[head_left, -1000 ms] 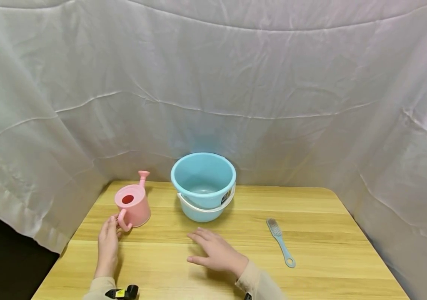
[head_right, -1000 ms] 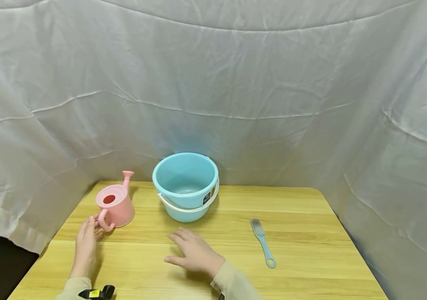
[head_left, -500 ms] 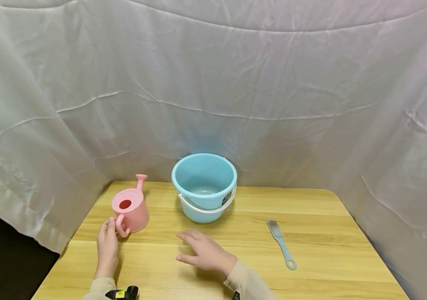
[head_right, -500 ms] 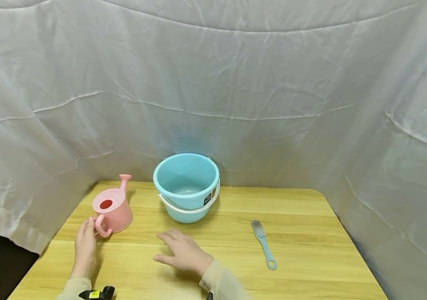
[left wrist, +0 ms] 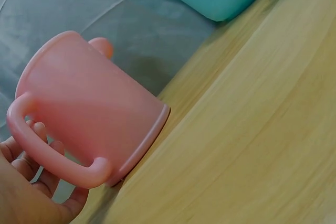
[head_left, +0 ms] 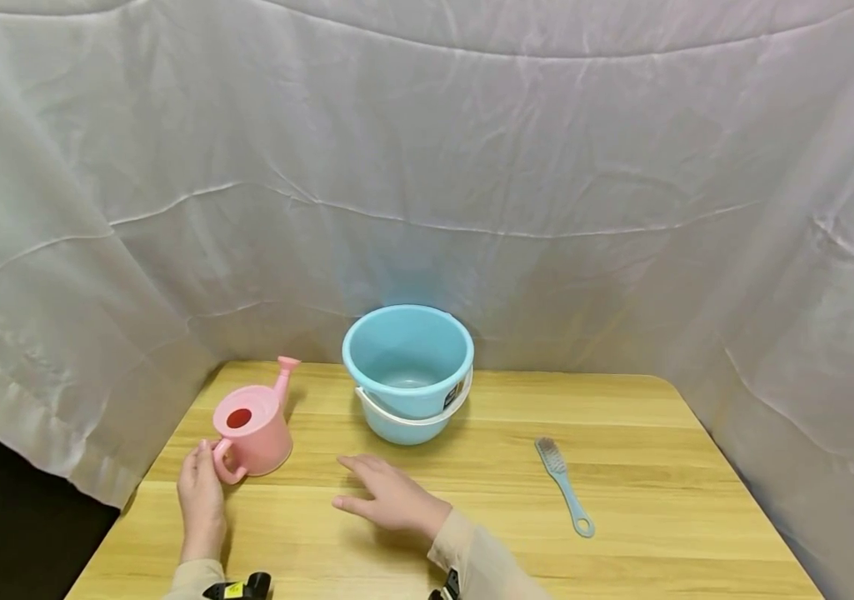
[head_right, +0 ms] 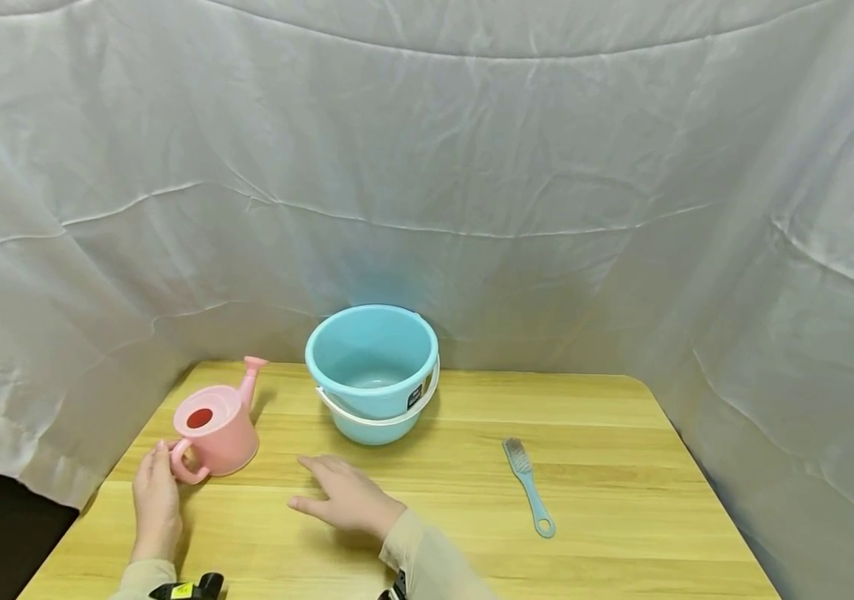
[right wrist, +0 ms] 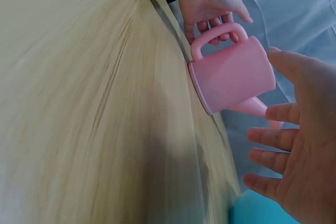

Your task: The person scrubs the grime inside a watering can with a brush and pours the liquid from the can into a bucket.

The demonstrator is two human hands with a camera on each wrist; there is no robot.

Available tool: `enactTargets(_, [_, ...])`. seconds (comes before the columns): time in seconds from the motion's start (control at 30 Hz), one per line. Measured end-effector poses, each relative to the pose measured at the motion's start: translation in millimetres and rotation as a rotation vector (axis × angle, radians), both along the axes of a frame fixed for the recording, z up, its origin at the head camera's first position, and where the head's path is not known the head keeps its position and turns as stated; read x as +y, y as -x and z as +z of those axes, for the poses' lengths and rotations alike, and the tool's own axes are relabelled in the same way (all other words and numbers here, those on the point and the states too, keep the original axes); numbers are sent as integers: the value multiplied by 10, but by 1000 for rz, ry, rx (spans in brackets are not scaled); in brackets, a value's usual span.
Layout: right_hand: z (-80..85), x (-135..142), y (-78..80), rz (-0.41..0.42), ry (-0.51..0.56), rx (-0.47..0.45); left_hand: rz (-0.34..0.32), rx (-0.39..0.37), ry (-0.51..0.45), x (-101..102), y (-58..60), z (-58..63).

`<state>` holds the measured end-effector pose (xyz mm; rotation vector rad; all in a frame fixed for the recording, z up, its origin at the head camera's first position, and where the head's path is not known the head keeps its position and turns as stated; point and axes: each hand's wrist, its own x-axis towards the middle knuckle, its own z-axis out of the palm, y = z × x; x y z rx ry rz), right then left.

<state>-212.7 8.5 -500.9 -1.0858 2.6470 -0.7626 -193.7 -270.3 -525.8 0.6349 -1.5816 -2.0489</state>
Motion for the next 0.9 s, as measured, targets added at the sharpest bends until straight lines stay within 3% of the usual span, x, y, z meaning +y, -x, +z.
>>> enactTargets(0.37, [45, -256, 124, -7, 72, -85, 31, 31, -60, -63, 1, 0])
enactTargets(0.67, [-24, -382, 365, -61, 308, -299, 72, 34, -84, -122, 15, -5])
enactTargets(0.9, [-50, -469, 472, -98, 352, -374, 113, 86, -97, -195, 16, -17])
